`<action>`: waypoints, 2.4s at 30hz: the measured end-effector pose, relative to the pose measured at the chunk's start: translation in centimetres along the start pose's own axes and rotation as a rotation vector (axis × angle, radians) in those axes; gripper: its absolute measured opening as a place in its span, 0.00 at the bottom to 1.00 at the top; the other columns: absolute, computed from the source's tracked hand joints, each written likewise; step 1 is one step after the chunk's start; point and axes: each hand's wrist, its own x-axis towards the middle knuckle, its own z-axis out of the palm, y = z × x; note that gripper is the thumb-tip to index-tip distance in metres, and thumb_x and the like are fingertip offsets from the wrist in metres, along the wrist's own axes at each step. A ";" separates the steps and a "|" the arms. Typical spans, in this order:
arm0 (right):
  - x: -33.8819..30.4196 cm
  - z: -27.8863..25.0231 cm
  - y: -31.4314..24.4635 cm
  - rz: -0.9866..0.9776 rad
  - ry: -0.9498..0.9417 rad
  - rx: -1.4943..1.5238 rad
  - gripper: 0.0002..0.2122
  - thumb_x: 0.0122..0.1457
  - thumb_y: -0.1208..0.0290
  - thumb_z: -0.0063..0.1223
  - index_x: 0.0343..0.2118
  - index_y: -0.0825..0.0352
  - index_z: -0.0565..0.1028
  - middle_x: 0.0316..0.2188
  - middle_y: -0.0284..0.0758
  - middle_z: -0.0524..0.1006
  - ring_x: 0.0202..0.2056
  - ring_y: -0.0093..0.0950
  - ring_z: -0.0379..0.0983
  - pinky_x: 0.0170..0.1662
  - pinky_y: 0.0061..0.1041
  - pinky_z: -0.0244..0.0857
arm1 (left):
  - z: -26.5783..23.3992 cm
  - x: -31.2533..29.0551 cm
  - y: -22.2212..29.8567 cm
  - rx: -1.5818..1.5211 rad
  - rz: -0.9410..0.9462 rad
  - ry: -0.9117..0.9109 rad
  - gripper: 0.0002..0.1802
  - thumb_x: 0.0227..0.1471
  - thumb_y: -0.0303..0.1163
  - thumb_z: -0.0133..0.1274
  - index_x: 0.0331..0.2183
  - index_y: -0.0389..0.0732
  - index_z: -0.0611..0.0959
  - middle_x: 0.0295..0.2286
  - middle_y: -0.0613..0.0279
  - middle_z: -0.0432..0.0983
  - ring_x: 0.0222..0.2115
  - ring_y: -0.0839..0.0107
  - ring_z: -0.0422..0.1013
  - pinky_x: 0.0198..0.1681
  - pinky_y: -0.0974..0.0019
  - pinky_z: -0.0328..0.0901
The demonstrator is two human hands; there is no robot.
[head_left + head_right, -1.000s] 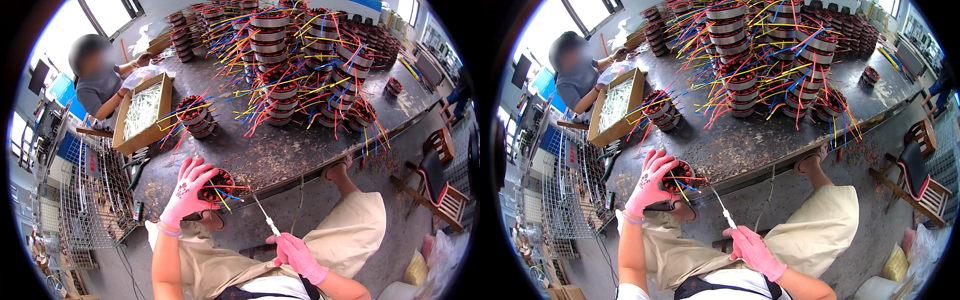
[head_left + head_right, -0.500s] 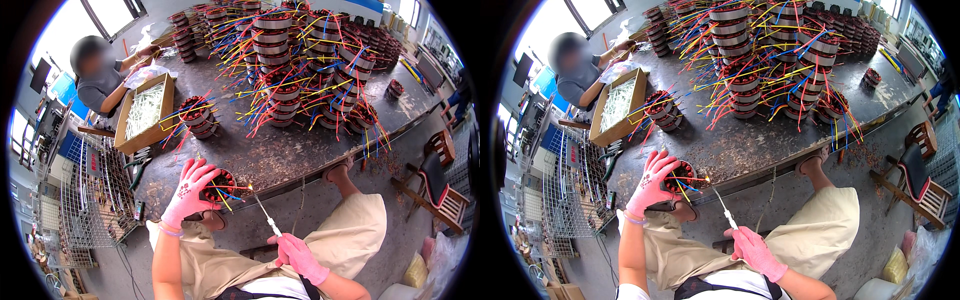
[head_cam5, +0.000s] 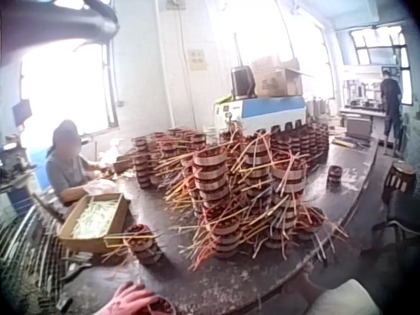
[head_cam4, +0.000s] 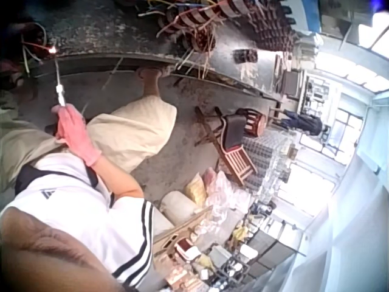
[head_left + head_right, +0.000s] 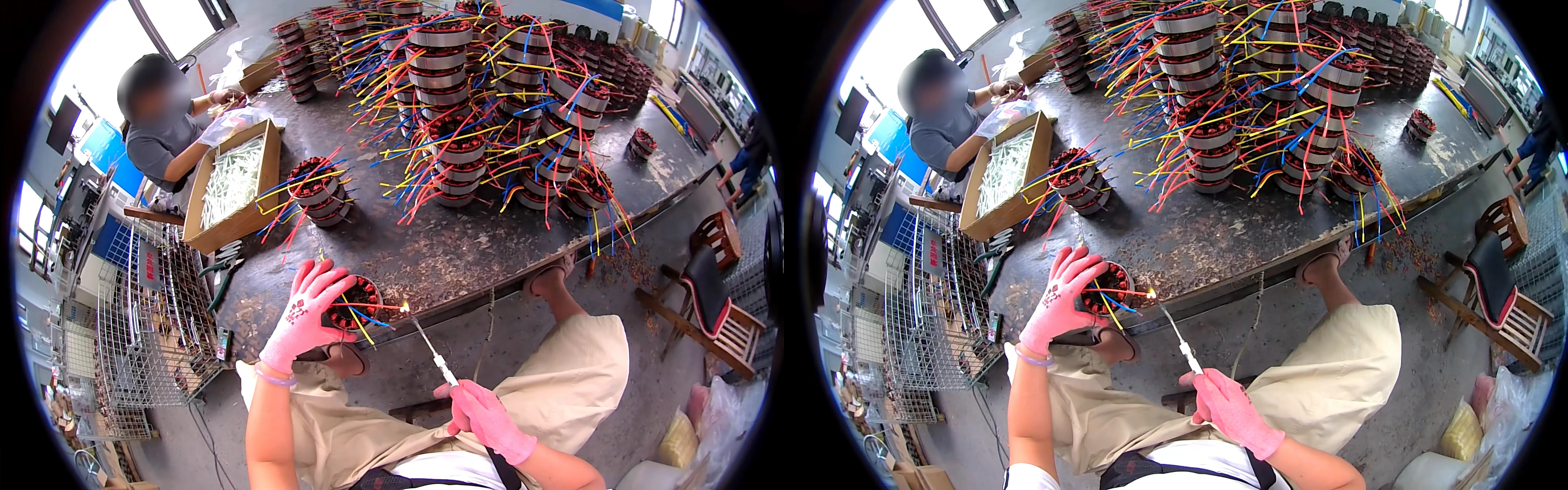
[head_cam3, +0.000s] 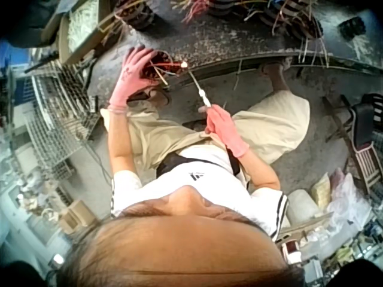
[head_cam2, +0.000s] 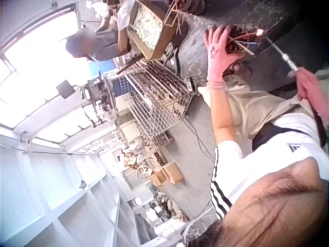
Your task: The person uses a lighter to melt and fuse the ends of multi-colored wires attached to copper coil components while holding the components by hand over a workbench.
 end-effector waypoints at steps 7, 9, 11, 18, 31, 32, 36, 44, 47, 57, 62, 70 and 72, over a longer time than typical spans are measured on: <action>-0.2 0.0 -0.4 -0.006 0.008 -0.057 0.16 0.70 0.64 0.40 0.49 0.72 0.74 0.16 0.27 0.65 0.18 0.17 0.63 0.30 0.22 0.71 | -0.2 0.1 0.0 -0.005 0.003 -0.006 0.53 0.22 0.44 0.72 0.56 0.45 0.75 0.56 0.57 0.68 0.61 0.51 0.58 0.67 0.44 0.46; -0.1 0.0 -0.3 -0.009 0.009 -0.053 0.16 0.70 0.64 0.40 0.49 0.72 0.74 0.16 0.27 0.65 0.18 0.17 0.63 0.30 0.22 0.71 | -0.2 0.1 0.0 -0.009 0.002 -0.014 0.53 0.22 0.44 0.72 0.56 0.45 0.75 0.56 0.57 0.68 0.61 0.51 0.57 0.68 0.44 0.46; -0.1 0.0 -0.3 -0.009 0.004 -0.058 0.16 0.71 0.63 0.40 0.49 0.72 0.73 0.16 0.27 0.64 0.18 0.17 0.63 0.30 0.22 0.71 | -0.1 0.1 -0.1 -0.003 0.002 -0.011 0.53 0.22 0.44 0.72 0.56 0.45 0.74 0.56 0.57 0.67 0.62 0.51 0.57 0.68 0.44 0.45; 0.0 -0.3 0.0 -0.006 -0.002 -0.021 0.16 0.71 0.63 0.40 0.49 0.71 0.73 0.16 0.26 0.64 0.19 0.17 0.63 0.30 0.23 0.71 | -0.2 -0.1 -0.1 -0.005 0.000 -0.026 0.53 0.24 0.44 0.72 0.58 0.45 0.74 0.57 0.58 0.67 0.62 0.52 0.57 0.68 0.44 0.45; 0.0 -0.2 0.1 -0.009 -0.029 -0.020 0.16 0.71 0.64 0.40 0.49 0.72 0.73 0.17 0.26 0.64 0.20 0.17 0.62 0.31 0.23 0.71 | -0.2 0.0 -0.2 0.015 0.002 -0.045 0.53 0.24 0.46 0.71 0.57 0.43 0.73 0.58 0.57 0.66 0.63 0.52 0.56 0.69 0.45 0.44; 0.0 -0.3 0.1 -0.011 -0.027 -0.019 0.16 0.71 0.64 0.40 0.49 0.72 0.73 0.17 0.26 0.64 0.19 0.16 0.62 0.31 0.23 0.71 | -0.2 0.0 -0.2 0.017 0.003 -0.044 0.53 0.24 0.46 0.71 0.57 0.43 0.73 0.58 0.57 0.66 0.63 0.52 0.56 0.69 0.45 0.44; -0.1 -0.3 0.2 0.004 -0.017 -0.014 0.16 0.71 0.64 0.40 0.49 0.72 0.73 0.16 0.26 0.64 0.19 0.17 0.62 0.30 0.23 0.70 | -0.2 0.0 -0.1 0.013 0.007 -0.034 0.53 0.25 0.45 0.71 0.57 0.43 0.73 0.58 0.57 0.66 0.63 0.52 0.56 0.68 0.45 0.44; 0.2 -0.2 0.1 0.012 -0.023 -0.031 0.16 0.71 0.64 0.40 0.48 0.72 0.73 0.16 0.27 0.64 0.19 0.18 0.63 0.30 0.23 0.70 | -0.2 0.1 -0.1 0.010 0.002 -0.048 0.53 0.26 0.45 0.71 0.58 0.44 0.73 0.58 0.58 0.66 0.63 0.52 0.56 0.69 0.45 0.44; 0.1 0.0 0.0 0.010 -0.011 -0.035 0.16 0.71 0.64 0.39 0.48 0.72 0.73 0.16 0.27 0.64 0.19 0.18 0.64 0.30 0.22 0.70 | -0.3 0.1 -0.2 0.010 0.001 -0.053 0.53 0.25 0.44 0.71 0.58 0.44 0.73 0.58 0.58 0.66 0.63 0.52 0.55 0.69 0.45 0.44; 0.0 -0.2 0.3 0.013 -0.026 0.012 0.16 0.71 0.64 0.40 0.49 0.72 0.73 0.16 0.26 0.63 0.19 0.17 0.62 0.30 0.22 0.70 | -0.3 0.2 -0.1 0.008 0.001 -0.059 0.53 0.26 0.43 0.70 0.58 0.44 0.73 0.59 0.58 0.65 0.64 0.52 0.54 0.69 0.45 0.43; 0.1 -0.1 0.2 0.023 -0.021 -0.003 0.17 0.71 0.63 0.40 0.49 0.72 0.73 0.16 0.26 0.63 0.19 0.17 0.61 0.30 0.22 0.69 | -0.3 0.3 0.0 0.010 -0.002 -0.068 0.53 0.26 0.42 0.71 0.58 0.44 0.72 0.59 0.58 0.65 0.64 0.52 0.54 0.69 0.45 0.43; 0.1 -0.2 0.3 0.023 -0.023 -0.022 0.17 0.70 0.62 0.40 0.48 0.72 0.74 0.16 0.27 0.63 0.20 0.17 0.62 0.30 0.23 0.70 | -0.3 0.2 0.0 0.003 -0.008 -0.077 0.53 0.25 0.41 0.71 0.58 0.43 0.72 0.59 0.58 0.65 0.64 0.52 0.53 0.69 0.46 0.43; 0.0 -0.2 0.3 0.010 -0.023 -0.040 0.17 0.70 0.62 0.40 0.48 0.72 0.74 0.16 0.27 0.63 0.20 0.18 0.62 0.30 0.23 0.69 | -0.4 0.3 0.1 0.006 -0.009 -0.080 0.53 0.25 0.41 0.71 0.58 0.42 0.72 0.59 0.58 0.65 0.64 0.52 0.53 0.69 0.46 0.42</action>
